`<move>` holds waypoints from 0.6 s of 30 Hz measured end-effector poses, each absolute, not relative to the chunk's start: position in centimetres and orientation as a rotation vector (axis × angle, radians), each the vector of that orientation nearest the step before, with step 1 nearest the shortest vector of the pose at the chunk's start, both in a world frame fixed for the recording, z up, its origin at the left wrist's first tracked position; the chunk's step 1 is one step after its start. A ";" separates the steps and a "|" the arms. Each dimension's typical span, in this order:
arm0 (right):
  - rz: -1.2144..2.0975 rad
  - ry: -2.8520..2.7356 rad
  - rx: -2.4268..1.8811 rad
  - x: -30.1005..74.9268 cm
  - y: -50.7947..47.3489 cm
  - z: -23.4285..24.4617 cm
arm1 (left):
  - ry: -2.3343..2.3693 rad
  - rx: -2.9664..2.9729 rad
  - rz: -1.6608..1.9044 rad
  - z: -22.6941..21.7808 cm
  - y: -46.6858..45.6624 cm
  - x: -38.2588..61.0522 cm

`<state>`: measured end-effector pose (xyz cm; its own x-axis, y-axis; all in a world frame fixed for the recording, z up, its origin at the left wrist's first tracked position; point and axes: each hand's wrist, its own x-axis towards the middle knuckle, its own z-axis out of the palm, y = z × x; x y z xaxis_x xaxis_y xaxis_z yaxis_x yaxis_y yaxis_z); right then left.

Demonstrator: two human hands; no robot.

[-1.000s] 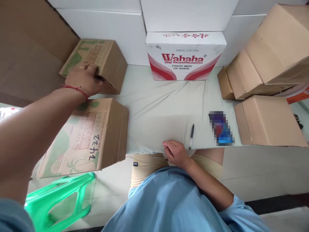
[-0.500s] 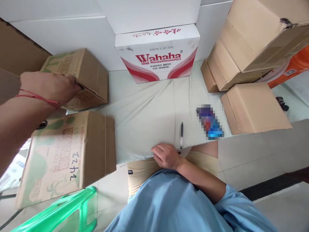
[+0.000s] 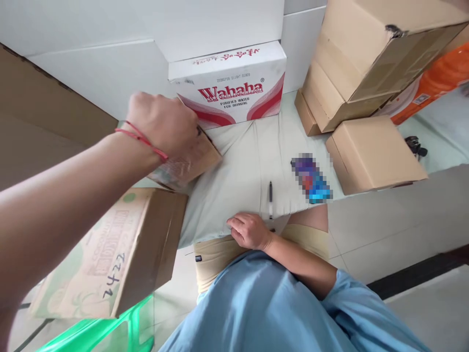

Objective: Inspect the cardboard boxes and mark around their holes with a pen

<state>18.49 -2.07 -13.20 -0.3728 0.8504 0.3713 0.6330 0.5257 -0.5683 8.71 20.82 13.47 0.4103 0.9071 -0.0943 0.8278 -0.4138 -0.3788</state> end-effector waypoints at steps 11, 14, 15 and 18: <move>0.495 -2.181 -1.228 18.8 -2.1 -12.4 | -1.312 -2.639 0.337 12.1 13.9 17.2; 0.496 -2.194 -1.236 18.9 -2.1 -12.2 | -1.282 -2.810 0.137 12.9 10.4 15.1; 0.495 -2.196 -1.236 18.9 -2.1 -12.1 | -1.234 -2.897 -0.041 13.1 9.2 13.4; 0.496 -2.195 -1.231 19.1 -2.2 -11.9 | -1.460 -2.861 -0.602 13.6 6.1 6.3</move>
<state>19.13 -2.17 -11.95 -0.4148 0.8605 0.2957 0.6497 0.5076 -0.5659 6.33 6.08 13.56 0.5347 0.8025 0.2648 0.7558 -0.5943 0.2748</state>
